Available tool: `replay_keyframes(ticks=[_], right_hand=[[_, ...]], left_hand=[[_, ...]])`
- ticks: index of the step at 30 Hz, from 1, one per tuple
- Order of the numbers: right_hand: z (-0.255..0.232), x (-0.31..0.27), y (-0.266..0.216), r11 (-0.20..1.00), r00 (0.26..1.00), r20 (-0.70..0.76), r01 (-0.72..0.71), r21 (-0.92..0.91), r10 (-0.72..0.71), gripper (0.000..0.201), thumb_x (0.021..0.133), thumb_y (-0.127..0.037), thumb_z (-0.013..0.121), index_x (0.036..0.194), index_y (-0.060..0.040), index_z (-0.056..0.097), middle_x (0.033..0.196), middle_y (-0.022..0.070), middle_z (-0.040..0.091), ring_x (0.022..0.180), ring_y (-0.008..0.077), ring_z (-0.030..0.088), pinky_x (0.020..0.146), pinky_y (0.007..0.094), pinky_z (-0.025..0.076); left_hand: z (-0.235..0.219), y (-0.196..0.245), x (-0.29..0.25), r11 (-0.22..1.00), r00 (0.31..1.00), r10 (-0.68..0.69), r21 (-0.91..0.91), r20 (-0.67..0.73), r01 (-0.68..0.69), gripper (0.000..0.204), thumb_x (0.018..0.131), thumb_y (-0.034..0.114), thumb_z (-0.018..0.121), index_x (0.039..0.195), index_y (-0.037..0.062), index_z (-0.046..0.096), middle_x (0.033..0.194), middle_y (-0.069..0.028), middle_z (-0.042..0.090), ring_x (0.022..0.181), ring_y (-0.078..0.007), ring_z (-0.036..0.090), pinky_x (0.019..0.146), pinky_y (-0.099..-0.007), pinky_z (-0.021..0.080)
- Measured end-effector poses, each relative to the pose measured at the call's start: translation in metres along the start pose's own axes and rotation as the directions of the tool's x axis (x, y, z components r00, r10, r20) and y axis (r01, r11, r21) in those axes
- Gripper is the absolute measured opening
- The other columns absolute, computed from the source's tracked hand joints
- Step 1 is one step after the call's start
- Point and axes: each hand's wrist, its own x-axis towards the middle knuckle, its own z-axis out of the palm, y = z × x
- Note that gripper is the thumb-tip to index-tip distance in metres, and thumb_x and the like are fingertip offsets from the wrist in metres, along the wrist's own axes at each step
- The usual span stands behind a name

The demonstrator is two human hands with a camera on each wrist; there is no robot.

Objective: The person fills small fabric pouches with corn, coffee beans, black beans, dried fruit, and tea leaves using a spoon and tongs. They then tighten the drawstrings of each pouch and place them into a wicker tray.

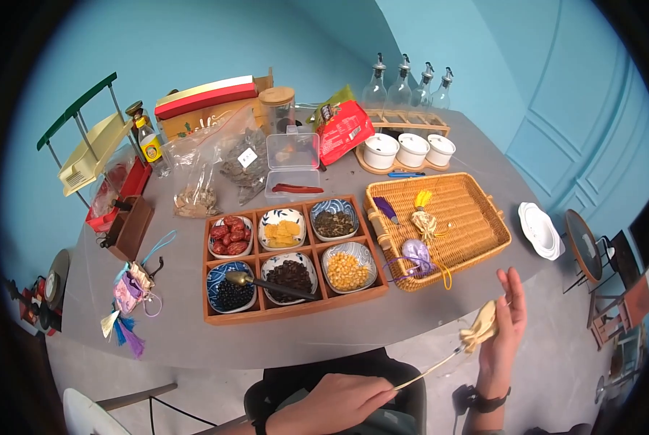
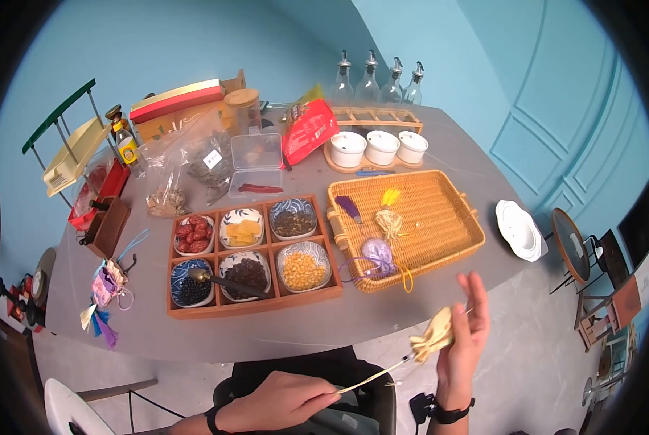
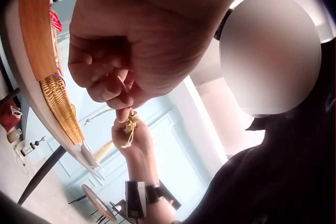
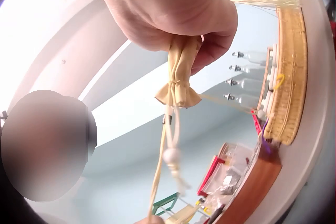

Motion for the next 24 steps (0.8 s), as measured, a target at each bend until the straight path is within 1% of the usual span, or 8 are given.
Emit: replay_keyframes(ticks=[1,4,7,11,15,17,22,24], right_hand=[[-0.007,0.01,0.001,0.999,0.999,-0.025,0.028,-0.045,-0.029,0.056,0.1,-0.003,0.054,0.154,0.0019,0.04,0.151,0.0143,0.051,0.113,0.0089,0.059,0.092,0.0225,0.049],[-0.025,0.056,0.001,0.994,0.996,-0.024,0.08,-0.076,-0.082,0.052,0.1,-0.003,0.056,0.151,0.0017,0.045,0.15,0.0149,0.051,0.121,0.0159,0.059,0.101,0.0297,0.048],[-0.033,0.12,-0.012,0.939,0.983,0.12,0.172,-0.297,-0.142,0.047,0.101,-0.008,0.059,0.146,0.0022,0.051,0.146,0.0149,0.056,0.135,0.0212,0.052,0.113,0.0345,0.04],[-0.01,0.21,-0.016,0.815,0.936,0.336,0.272,-0.511,-0.103,0.042,0.098,-0.012,0.064,0.138,-0.0001,0.059,0.135,0.0114,0.063,0.122,0.018,0.059,0.104,0.0318,0.046],[0.022,0.268,0.025,0.71,0.844,0.49,0.208,-0.672,0.217,0.036,0.095,-0.019,0.069,0.126,-0.0007,0.067,0.117,0.0076,0.07,0.109,0.0177,0.063,0.095,0.0327,0.05],[0.03,0.297,0.073,0.627,0.741,0.617,0.354,-0.694,0.266,0.037,0.094,-0.022,0.07,0.124,-0.0001,0.068,0.114,0.0104,0.072,0.106,0.0212,0.065,0.096,0.0347,0.051],[0.063,0.283,0.11,0.371,0.635,0.585,0.452,-0.811,0.505,0.048,0.093,-0.029,0.071,0.134,-0.0049,0.064,0.115,0.0154,0.072,0.112,0.0282,0.067,0.098,0.0389,0.051],[0.066,0.279,0.111,0.37,0.638,0.587,0.456,-0.81,0.499,0.055,0.092,-0.032,0.071,0.139,-0.0058,0.06,0.118,0.0182,0.071,0.115,0.0315,0.066,0.1,0.0406,0.051]], left_hand=[[0.007,-0.002,0.008,0.996,0.996,0.081,0.034,-0.027,-0.08,0.015,0.1,0.013,0.064,0.109,0.0026,0.069,0.076,-0.0088,0.067,0.061,-0.0202,0.065,0.058,-0.0321,0.05],[0.017,-0.007,0.038,0.949,0.96,0.274,0.174,-0.054,-0.262,0.026,0.098,0.009,0.064,0.122,0.0004,0.064,0.072,-0.0112,0.065,0.062,-0.0269,0.066,0.057,-0.0351,0.052],[0.02,0.007,0.074,0.915,0.955,0.29,0.31,-0.067,-0.256,0.028,0.096,0.008,0.064,0.122,-0.0014,0.059,0.068,-0.0135,0.062,0.061,-0.0288,0.065,0.055,-0.0357,0.052],[0.032,0.007,0.121,0.907,0.962,0.269,0.348,-0.047,-0.236,0.016,0.098,0.009,0.062,0.109,-0.0008,0.057,0.061,-0.0139,0.058,0.056,-0.031,0.063,0.052,-0.0379,0.051],[0.045,-0.008,0.15,0.87,0.958,0.265,0.455,-0.108,-0.189,0.015,0.101,0.014,0.06,0.094,0.0022,0.053,0.057,-0.0153,0.057,0.052,-0.0342,0.063,0.049,-0.0425,0.05],[0.049,-0.013,0.157,0.876,0.956,0.256,0.452,-0.141,-0.168,0.018,0.101,0.017,0.059,0.092,0.0027,0.053,0.056,-0.0162,0.058,0.053,-0.0358,0.064,0.048,-0.0443,0.049],[0.053,-0.028,0.169,0.941,0.966,0.15,0.331,-0.211,-0.074,0.02,0.1,0.024,0.062,0.094,0.0051,0.058,0.067,-0.0164,0.065,0.064,-0.04,0.067,0.057,-0.0509,0.051],[0.054,-0.031,0.17,0.957,0.965,0.128,0.285,-0.229,-0.059,0.019,0.1,0.025,0.062,0.096,0.0063,0.058,0.069,-0.0163,0.066,0.066,-0.0402,0.067,0.058,-0.0508,0.051]])
